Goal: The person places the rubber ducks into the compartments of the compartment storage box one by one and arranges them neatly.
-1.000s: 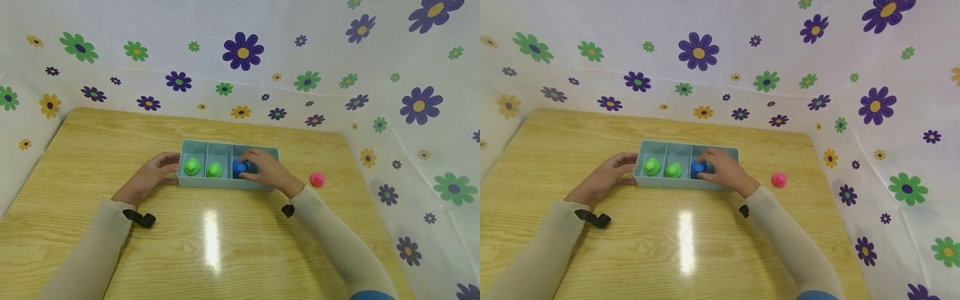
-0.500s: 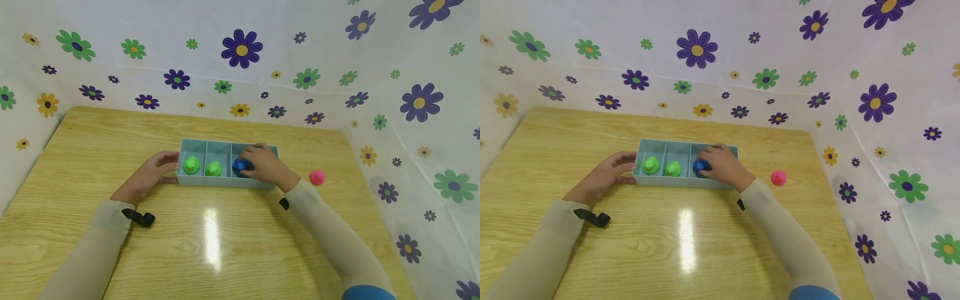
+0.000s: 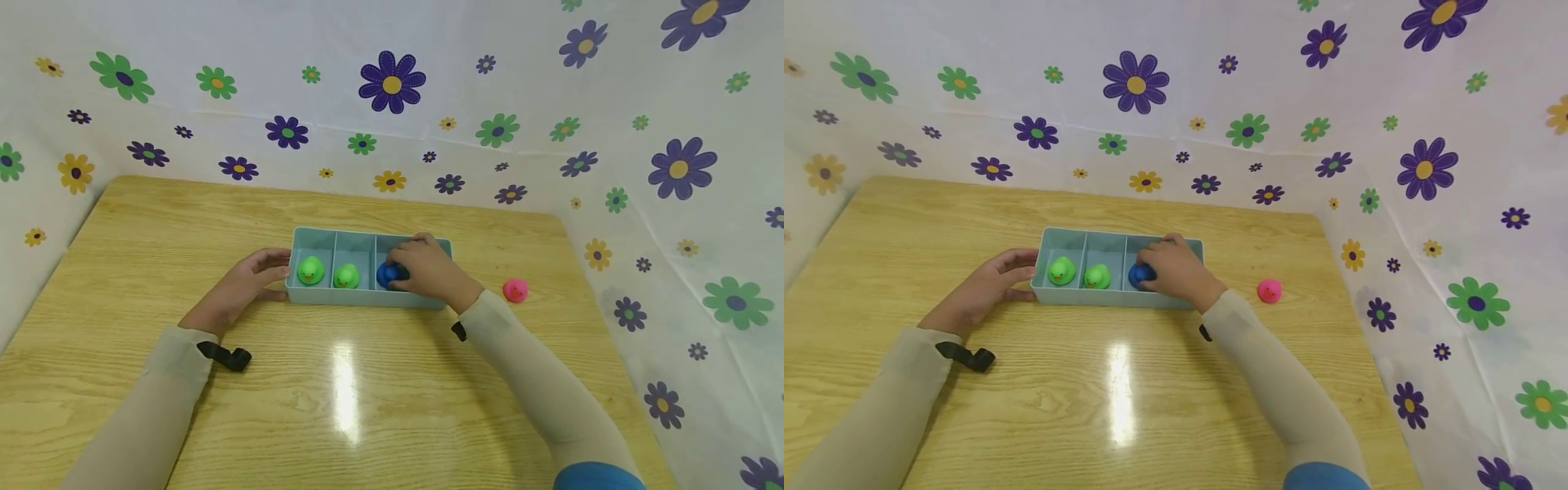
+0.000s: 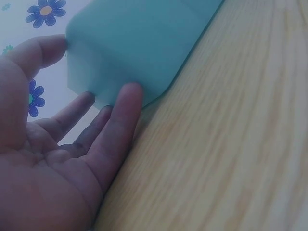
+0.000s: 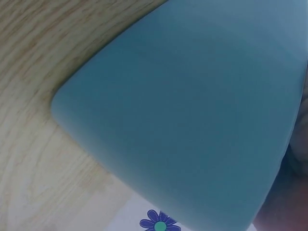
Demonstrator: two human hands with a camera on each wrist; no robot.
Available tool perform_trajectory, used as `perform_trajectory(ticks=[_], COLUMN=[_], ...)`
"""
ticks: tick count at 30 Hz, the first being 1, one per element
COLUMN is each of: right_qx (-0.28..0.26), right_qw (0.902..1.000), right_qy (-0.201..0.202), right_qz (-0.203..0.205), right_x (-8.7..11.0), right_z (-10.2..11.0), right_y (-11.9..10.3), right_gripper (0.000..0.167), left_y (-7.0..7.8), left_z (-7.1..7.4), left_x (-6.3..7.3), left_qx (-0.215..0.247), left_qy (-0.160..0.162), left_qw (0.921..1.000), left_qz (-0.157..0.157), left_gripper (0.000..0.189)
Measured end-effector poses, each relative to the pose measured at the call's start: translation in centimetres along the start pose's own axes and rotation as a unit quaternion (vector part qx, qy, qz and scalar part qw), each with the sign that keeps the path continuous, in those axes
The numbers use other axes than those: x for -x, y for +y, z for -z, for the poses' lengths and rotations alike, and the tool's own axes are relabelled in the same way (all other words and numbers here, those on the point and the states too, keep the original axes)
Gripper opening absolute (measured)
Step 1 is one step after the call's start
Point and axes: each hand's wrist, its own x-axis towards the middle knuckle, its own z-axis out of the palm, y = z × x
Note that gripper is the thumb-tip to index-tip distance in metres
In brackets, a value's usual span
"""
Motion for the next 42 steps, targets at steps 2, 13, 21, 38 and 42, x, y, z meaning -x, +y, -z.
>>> perform_trajectory(ticks=[2, 13, 21, 38, 42], right_qx=[-0.003, -0.149, -0.254, -0.32, -0.328], right_qw=[1.0, 0.9873, 0.9603, 0.9248, 0.9187], right_qy=[-0.002, 0.054, 0.093, 0.077, 0.082], right_qz=[0.003, 0.016, -0.067, -0.191, -0.204], right_x=[-0.1, 1.9, 7.5, 18.8, 19.9], right_z=[0.0, 1.2, 2.0, -2.1, -2.8], right_y=[0.0, 2.9, 8.5, 14.4, 14.6], right_gripper=[0.04, 0.045, 0.051, 0.052, 0.051], left_y=[0.1, -0.2, -0.2, -0.4, -0.5], left_z=[0.0, 0.0, 0.1, 0.0, -0.1], left_x=[0.1, -0.1, -0.2, -0.1, -0.1], left_qx=[0.0, -0.003, 0.001, 0.0, -0.002], left_qy=[0.001, 0.005, 0.003, 0.005, 0.007], left_qw=[1.0, 0.9999, 1.0, 0.9999, 0.9999], left_qz=[0.002, -0.011, -0.005, -0.009, -0.009], left_gripper=[0.065, 0.062, 0.059, 0.064, 0.061])
